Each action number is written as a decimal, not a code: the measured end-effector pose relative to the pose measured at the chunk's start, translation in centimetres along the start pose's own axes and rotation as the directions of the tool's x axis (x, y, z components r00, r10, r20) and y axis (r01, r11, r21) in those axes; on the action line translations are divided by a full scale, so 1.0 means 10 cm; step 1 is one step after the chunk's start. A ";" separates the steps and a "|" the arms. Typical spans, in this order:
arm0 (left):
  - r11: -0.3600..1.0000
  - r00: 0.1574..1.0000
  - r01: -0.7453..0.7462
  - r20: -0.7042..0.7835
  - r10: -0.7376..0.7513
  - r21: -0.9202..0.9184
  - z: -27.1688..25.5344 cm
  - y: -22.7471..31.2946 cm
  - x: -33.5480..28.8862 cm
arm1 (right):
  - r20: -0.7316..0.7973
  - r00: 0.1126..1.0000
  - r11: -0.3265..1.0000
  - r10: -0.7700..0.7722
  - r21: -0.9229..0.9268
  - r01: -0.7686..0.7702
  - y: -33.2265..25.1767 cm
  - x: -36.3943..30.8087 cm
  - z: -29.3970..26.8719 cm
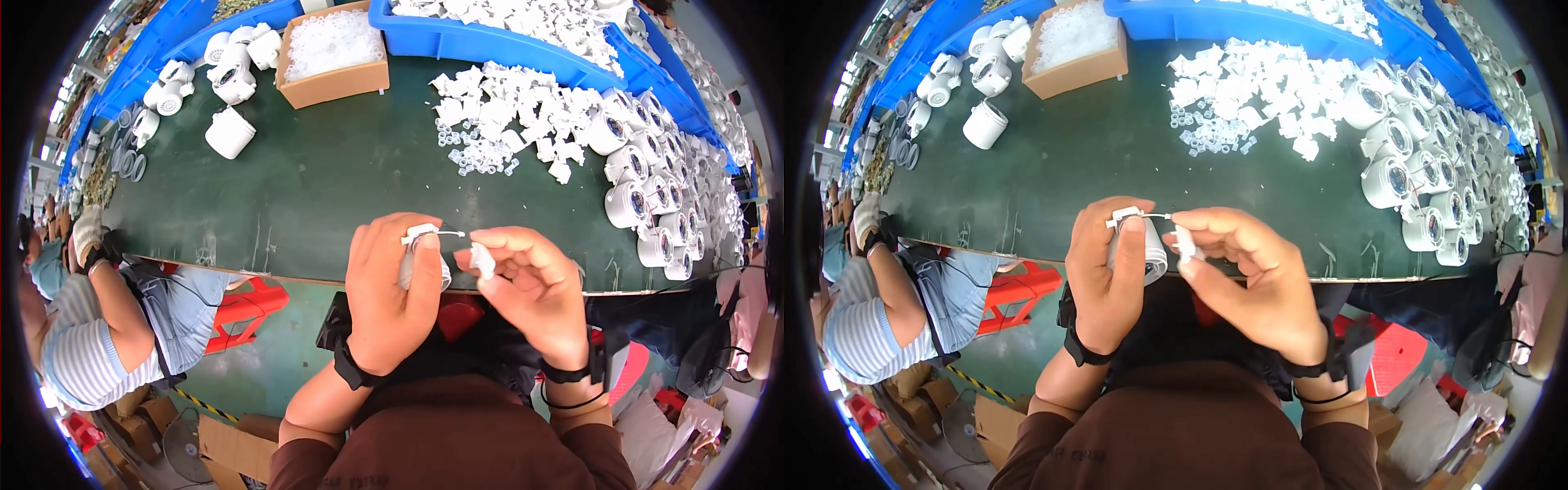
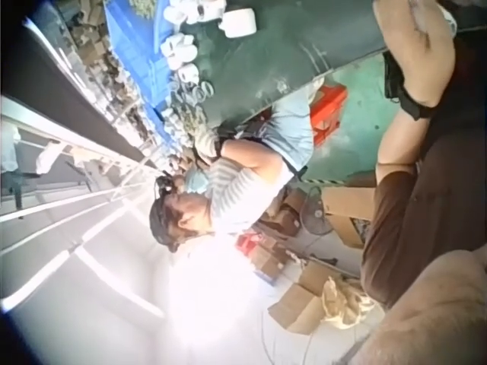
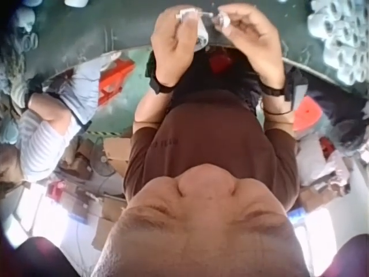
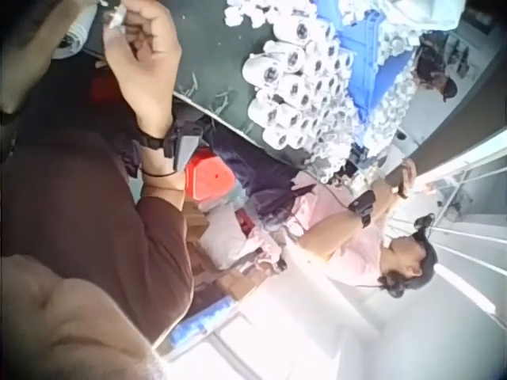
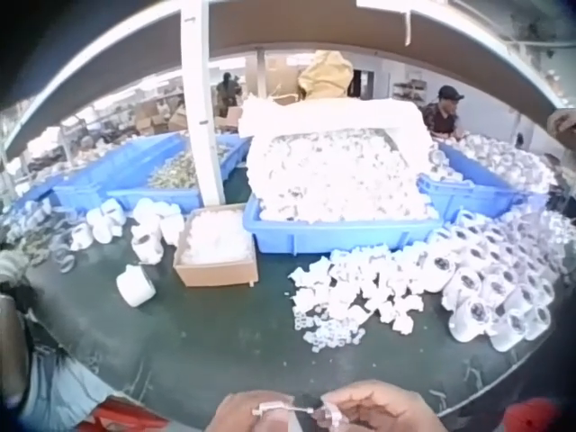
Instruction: Assembling small white plastic components onto electronic parts at a manufacturing workbench.
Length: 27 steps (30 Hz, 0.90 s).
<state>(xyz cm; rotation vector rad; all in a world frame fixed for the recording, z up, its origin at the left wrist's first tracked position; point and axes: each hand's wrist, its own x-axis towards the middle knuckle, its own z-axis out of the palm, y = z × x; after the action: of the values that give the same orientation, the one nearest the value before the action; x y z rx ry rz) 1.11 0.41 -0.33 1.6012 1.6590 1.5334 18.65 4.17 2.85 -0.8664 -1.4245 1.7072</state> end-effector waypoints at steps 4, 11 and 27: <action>0.994 0.999 -0.040 0.037 0.037 0.104 0.02 0.05 0.00 | -0.037 0.988 0.976 -0.152 -0.162 0.144 0.06 0.07 0.18; 0.982 0.996 -0.085 0.047 0.078 0.168 0.03 0.00 -0.05 | -0.077 0.978 0.971 -0.196 -0.155 0.182 0.24 0.11 0.26; 0.966 0.985 -0.173 0.026 0.171 0.194 0.07 -0.16 -0.10 | -0.192 0.933 0.938 -0.305 -0.230 0.260 0.45 0.00 0.39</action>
<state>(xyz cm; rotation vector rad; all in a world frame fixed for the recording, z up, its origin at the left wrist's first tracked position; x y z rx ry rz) 1.24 0.25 -2.27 1.8956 1.7528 1.4779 14.76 1.77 -1.01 -0.8818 -1.5015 1.2236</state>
